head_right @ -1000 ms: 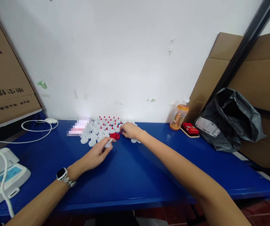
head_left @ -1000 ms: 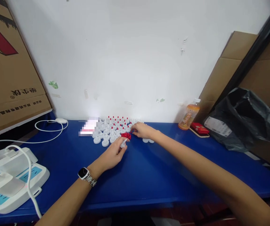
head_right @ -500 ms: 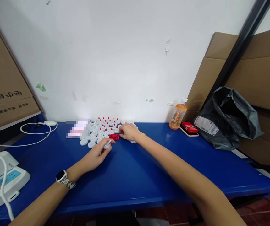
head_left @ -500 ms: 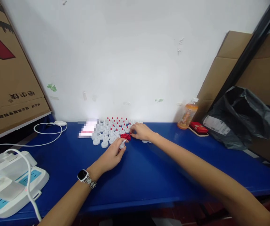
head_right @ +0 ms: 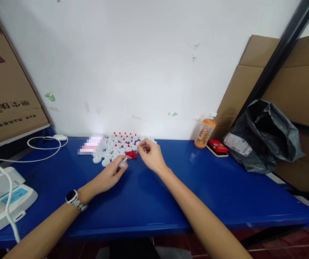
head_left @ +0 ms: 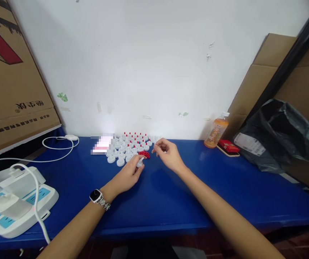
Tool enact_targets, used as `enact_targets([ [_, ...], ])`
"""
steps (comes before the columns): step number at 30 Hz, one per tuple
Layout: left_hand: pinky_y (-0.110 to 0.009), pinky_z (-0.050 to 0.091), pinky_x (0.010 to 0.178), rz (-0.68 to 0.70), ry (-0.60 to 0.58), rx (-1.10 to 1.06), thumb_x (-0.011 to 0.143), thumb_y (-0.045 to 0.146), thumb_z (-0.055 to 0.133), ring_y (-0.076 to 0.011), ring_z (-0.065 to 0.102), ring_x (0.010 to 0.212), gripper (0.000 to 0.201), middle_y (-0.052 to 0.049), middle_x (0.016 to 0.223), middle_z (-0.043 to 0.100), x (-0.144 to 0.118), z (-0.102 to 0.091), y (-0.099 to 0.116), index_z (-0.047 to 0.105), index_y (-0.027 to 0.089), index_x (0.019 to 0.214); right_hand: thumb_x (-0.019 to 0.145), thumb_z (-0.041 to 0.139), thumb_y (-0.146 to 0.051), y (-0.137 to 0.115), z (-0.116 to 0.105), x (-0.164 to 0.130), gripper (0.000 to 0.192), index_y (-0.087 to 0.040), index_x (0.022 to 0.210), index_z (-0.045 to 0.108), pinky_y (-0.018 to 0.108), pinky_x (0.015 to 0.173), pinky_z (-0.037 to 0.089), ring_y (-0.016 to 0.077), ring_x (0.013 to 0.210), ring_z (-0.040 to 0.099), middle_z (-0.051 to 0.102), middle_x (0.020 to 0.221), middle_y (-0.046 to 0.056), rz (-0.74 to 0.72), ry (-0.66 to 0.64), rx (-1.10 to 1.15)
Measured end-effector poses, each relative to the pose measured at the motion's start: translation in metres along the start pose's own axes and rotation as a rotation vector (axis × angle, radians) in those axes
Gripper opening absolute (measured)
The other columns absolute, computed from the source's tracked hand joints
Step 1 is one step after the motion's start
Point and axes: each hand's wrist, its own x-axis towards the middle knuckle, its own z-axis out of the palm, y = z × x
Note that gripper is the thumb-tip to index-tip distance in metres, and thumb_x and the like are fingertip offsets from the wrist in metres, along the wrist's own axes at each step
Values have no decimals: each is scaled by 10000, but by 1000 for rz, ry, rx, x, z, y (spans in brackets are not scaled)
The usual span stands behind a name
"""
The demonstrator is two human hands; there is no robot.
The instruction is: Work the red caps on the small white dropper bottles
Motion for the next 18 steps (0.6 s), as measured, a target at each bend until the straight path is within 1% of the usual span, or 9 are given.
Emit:
enact_targets([
  [3,-367,481,852,11,-2,15,991,355,390,-205,590,910,340,-86,1085,603,0,0,0,468,199,1284,784,687,-403,1,6,-5,233,-175,826,666,274,589,448,157,622,640,714,747,44,136,-22,275],
  [6,-374,481,873,28,5,8,994,362,385,-217,592,958,366,-93,1118,604,0,1,-1,450,200,1316,708,773,-396,5,11,-10,290,-163,865,698,276,616,465,170,672,671,739,791,63,232,-50,428],
  [8,-383,478,894,26,14,2,994,370,387,-226,591,992,403,-99,1131,607,0,1,-2,419,199,1357,682,802,-391,8,15,-13,330,-166,897,693,274,614,470,153,636,657,745,789,54,251,-72,454],
  [10,-393,475,912,17,21,-6,993,374,394,-229,595,998,443,-103,1125,617,-1,2,-3,380,194,1398,671,818,-403,11,18,-16,358,-172,904,675,268,592,469,131,574,625,734,734,30,244,-103,451],
  [13,-409,482,920,10,6,-24,992,376,400,-225,615,969,476,-107,1116,633,-1,1,-1,342,188,1426,668,819,-444,14,21,-19,353,-171,826,662,258,574,469,113,544,595,716,696,15,231,-166,444],
  [15,-424,485,936,9,-11,-21,993,382,401,-233,622,998,489,-122,1163,630,-2,0,0,328,186,1435,675,810,-464,15,23,-20,347,-165,787,675,254,574,466,106,546,583,714,704,21,228,-188,437],
  [18,-462,454,1011,31,-10,5,993,401,399,-265,588,1150,510,-154,1314,574,-3,1,0,312,192,1450,683,802,-471,14,26,-21,337,-164,783,705,253,568,456,99,537,556,704,692,15,224,-185,428],
])
